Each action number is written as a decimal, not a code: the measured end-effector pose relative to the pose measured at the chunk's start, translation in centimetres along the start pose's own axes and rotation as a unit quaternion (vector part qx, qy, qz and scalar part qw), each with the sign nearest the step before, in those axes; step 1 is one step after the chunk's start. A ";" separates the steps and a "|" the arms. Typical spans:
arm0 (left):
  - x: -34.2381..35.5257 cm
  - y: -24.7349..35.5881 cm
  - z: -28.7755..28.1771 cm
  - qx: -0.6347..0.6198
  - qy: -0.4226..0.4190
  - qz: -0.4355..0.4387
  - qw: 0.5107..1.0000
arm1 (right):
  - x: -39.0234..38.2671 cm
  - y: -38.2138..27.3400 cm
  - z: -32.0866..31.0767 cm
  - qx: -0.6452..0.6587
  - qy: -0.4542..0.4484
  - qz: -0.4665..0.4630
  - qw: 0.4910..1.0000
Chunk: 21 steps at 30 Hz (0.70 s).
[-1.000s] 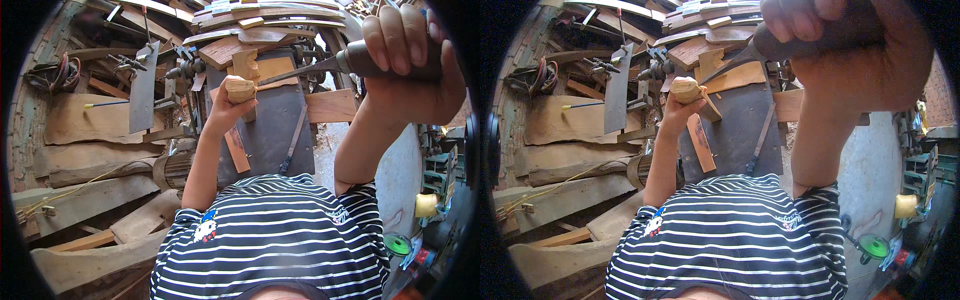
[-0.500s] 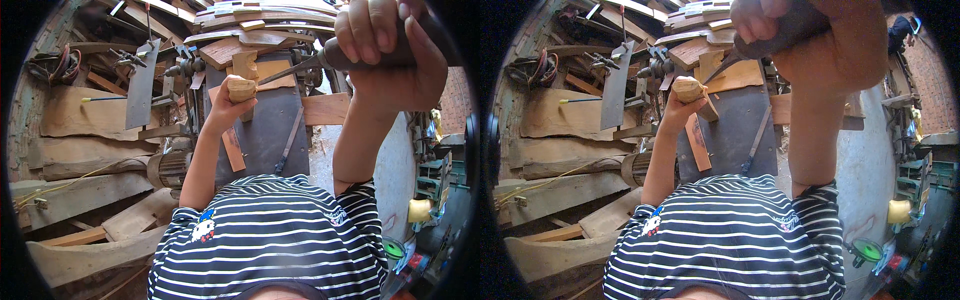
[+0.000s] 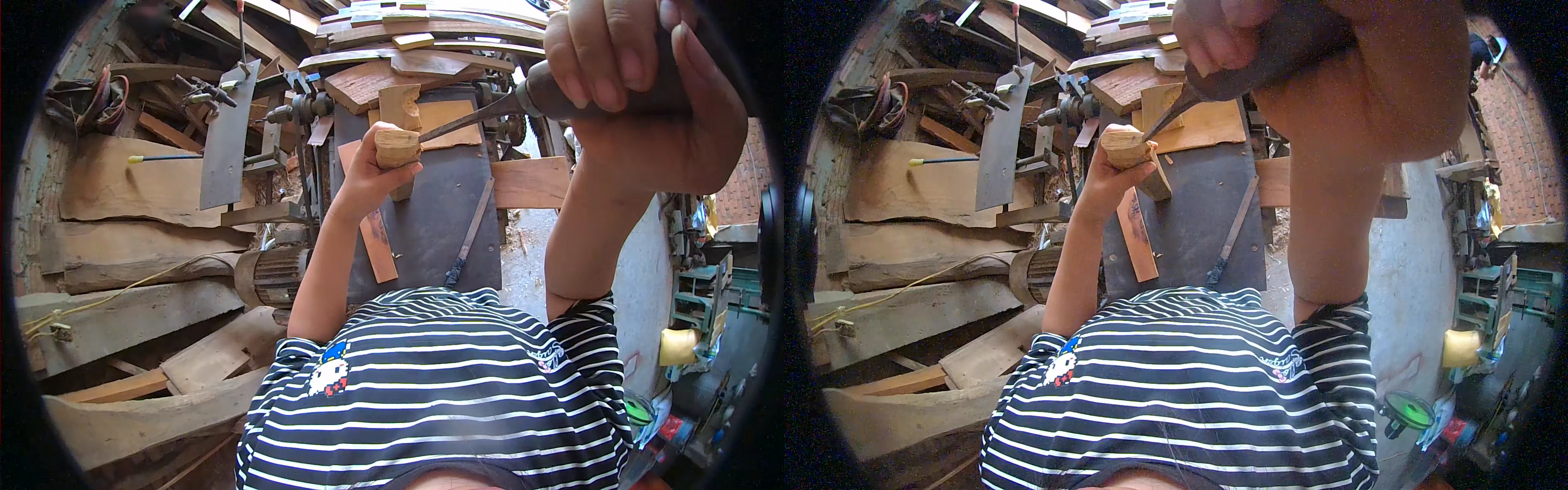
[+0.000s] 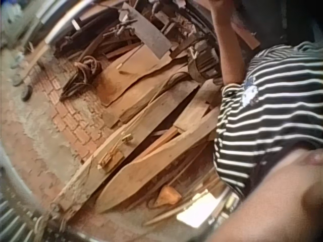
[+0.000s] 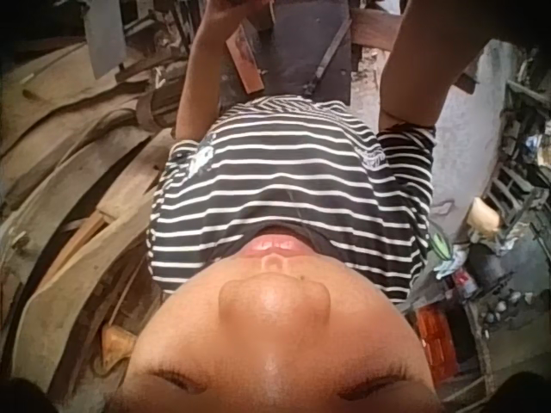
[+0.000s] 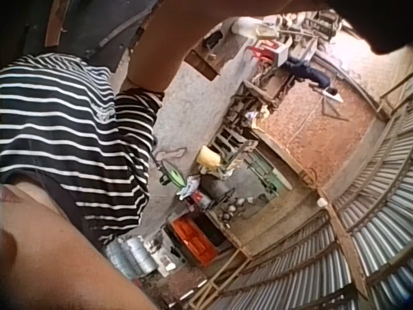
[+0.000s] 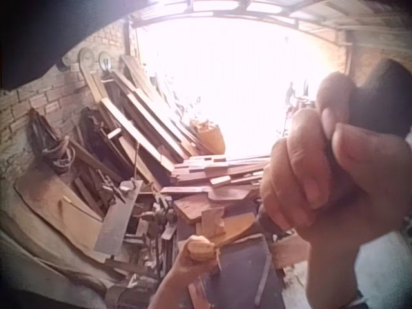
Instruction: The person files a piece of wood with a metal file and then carves the wooden piece using a chisel. Afterwards, the person sets down the tool and holds and turns the carved wood by hand.
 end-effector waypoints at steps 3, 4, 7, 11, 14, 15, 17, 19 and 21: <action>-0.1 0.0 -0.3 -0.003 0.006 0.009 1.000 | 0.0 0.1 -0.4 -0.003 0.005 0.004 1.000; -0.1 0.0 -0.4 -0.003 0.006 0.009 1.000 | -0.1 -0.2 -0.5 -0.004 0.007 0.005 1.000; 0.1 -0.4 -0.5 -0.019 0.020 -0.008 1.000 | -0.1 0.0 -0.5 -0.010 0.012 0.011 1.000; 0.3 -0.8 -0.8 -0.022 0.020 0.009 1.000 | 0.1 0.2 -0.7 -0.011 0.016 0.016 1.000; 0.2 -0.3 -0.4 -0.018 0.006 0.018 1.000 | 0.1 0.3 -0.7 -0.008 0.018 0.020 1.000; 0.2 -0.1 -0.1 -0.013 -0.010 0.022 1.000 | 0.1 0.3 -0.5 -0.006 0.018 0.022 1.000; 0.2 -0.2 0.1 -0.018 -0.011 0.022 1.000 | 0.2 0.3 -0.1 -0.005 0.018 0.024 1.000; 0.3 0.0 0.4 -0.023 -0.014 0.022 0.999 | 0.3 0.7 0.7 -0.007 0.018 0.026 0.999; 0.2 0.7 0.6 -0.003 -0.015 0.034 0.999 | 0.5 0.7 0.9 -0.008 0.017 0.029 0.999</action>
Point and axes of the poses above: each hand's wrist, its own x-axis towards the middle knuckle, its own z-axis out of the palm, y = z × x, the point moved 6 cm from there along x, towards the middle knuckle, and after that the axes turned 13 degrees about -y, right-handed, at the moved point
